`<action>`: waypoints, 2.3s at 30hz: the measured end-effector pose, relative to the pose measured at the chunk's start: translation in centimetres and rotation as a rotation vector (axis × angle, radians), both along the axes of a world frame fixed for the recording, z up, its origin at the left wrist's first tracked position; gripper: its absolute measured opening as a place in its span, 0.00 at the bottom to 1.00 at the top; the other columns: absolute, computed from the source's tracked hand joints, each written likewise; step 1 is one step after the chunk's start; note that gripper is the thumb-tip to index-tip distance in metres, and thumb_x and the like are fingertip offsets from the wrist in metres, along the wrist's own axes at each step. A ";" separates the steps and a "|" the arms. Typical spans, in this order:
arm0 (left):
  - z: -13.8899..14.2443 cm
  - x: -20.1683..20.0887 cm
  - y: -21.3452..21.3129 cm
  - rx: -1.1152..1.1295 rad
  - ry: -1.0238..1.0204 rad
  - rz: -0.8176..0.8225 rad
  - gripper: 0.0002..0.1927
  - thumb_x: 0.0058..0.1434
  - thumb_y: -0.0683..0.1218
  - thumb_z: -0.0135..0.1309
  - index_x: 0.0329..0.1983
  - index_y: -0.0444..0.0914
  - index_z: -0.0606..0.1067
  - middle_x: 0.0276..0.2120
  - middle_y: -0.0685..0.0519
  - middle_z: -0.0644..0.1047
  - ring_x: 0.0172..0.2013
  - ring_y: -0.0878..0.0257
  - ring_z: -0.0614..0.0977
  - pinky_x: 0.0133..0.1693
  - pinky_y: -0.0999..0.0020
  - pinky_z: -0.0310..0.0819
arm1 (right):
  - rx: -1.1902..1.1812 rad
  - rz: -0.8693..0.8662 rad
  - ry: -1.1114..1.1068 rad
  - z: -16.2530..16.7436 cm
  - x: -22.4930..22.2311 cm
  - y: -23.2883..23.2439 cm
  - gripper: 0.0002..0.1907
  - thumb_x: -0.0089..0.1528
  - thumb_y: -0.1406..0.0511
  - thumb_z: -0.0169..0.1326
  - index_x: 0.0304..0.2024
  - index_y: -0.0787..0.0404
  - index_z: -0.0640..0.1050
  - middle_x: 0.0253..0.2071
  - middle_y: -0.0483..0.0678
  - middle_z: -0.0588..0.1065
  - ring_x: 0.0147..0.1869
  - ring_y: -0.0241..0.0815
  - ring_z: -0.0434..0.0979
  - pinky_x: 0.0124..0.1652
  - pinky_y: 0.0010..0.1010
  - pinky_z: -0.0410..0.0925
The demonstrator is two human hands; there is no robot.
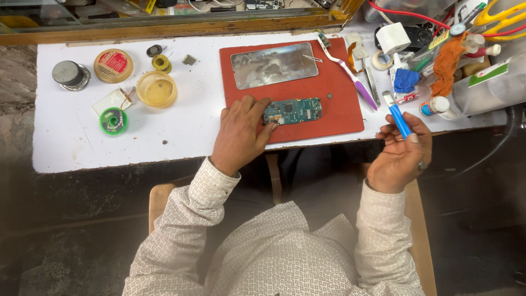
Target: The person uses a blue-handled tool to scrape a small component from a green circuit board. They then use a soldering iron to heat the component and apply flux paste from a small container. The person continues to solder the component and the circuit board.
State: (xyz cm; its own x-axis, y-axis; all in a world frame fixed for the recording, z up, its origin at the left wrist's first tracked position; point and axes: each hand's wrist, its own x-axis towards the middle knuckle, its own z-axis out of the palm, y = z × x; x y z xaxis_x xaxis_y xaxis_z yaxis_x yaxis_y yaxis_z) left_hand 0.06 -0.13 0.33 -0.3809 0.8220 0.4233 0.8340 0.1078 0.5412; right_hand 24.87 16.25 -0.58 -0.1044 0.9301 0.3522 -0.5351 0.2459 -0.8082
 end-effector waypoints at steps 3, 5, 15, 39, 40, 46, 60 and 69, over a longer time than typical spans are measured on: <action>-0.1 0.0 0.0 -0.007 0.002 0.001 0.24 0.59 0.50 0.63 0.57 0.38 0.74 0.39 0.53 0.71 0.40 0.57 0.72 0.45 0.58 0.62 | 0.037 -0.018 -0.028 0.0 0.5 0.9 0.15 0.68 0.66 0.46 0.54 0.68 0.73 0.46 0.58 0.79 0.43 0.43 0.79 0.46 0.30 0.74; -0.1 -0.1 0.1 -0.017 0.001 0.000 0.24 0.59 0.51 0.63 0.58 0.38 0.74 0.38 0.54 0.70 0.39 0.58 0.72 0.45 0.59 0.62 | 0.076 -0.035 -0.066 -0.2 0.8 1.2 0.12 0.69 0.68 0.48 0.54 0.66 0.72 0.46 0.58 0.78 0.45 0.43 0.80 0.44 0.30 0.74; -0.3 -0.1 0.1 -0.024 0.007 0.002 0.24 0.60 0.50 0.62 0.58 0.37 0.75 0.39 0.53 0.70 0.39 0.58 0.72 0.44 0.59 0.62 | 0.215 -0.172 -0.379 -1.9 1.2 3.3 0.09 0.70 0.71 0.57 0.52 0.68 0.75 0.48 0.54 0.80 0.42 0.35 0.78 0.44 0.24 0.73; 0.1 -0.3 0.1 -0.026 -0.026 0.004 0.24 0.59 0.52 0.64 0.56 0.37 0.76 0.40 0.51 0.71 0.41 0.56 0.73 0.45 0.57 0.63 | 0.720 0.049 -0.791 3.5 -7.2 4.9 0.10 0.70 0.72 0.55 0.53 0.67 0.80 0.47 0.55 0.79 0.48 0.44 0.81 0.48 0.30 0.72; 0.0 -0.3 0.1 -0.030 -0.034 0.008 0.24 0.59 0.52 0.64 0.55 0.38 0.76 0.40 0.52 0.71 0.41 0.56 0.73 0.46 0.57 0.64 | 0.752 0.058 -0.786 3.7 -7.8 4.9 0.10 0.71 0.72 0.55 0.53 0.67 0.80 0.48 0.55 0.79 0.50 0.44 0.81 0.49 0.31 0.73; -0.4 -0.5 0.0 0.015 -0.018 0.026 0.23 0.59 0.51 0.65 0.54 0.36 0.76 0.41 0.50 0.69 0.42 0.54 0.73 0.46 0.57 0.66 | 0.787 0.117 -0.833 4.2 -10.1 5.1 0.12 0.67 0.74 0.55 0.53 0.66 0.81 0.49 0.54 0.80 0.46 0.47 0.82 0.46 0.32 0.73; 0.5 -2.2 -0.1 0.018 0.039 0.136 0.21 0.60 0.50 0.64 0.54 0.38 0.78 0.39 0.49 0.70 0.40 0.53 0.72 0.42 0.56 0.67 | 1.179 0.160 -1.087 2.2 -14.5 12.5 0.12 0.63 0.74 0.59 0.47 0.58 0.85 0.52 0.46 0.80 0.49 0.49 0.77 0.51 0.39 0.71; 0.3 -1.9 -0.1 0.061 0.086 0.136 0.20 0.62 0.50 0.63 0.54 0.37 0.78 0.40 0.50 0.71 0.40 0.54 0.72 0.43 0.57 0.67 | 0.923 0.026 -0.993 3.5 -8.8 8.5 0.06 0.61 0.73 0.65 0.41 0.62 0.84 0.43 0.49 0.77 0.51 0.48 0.75 0.48 0.37 0.68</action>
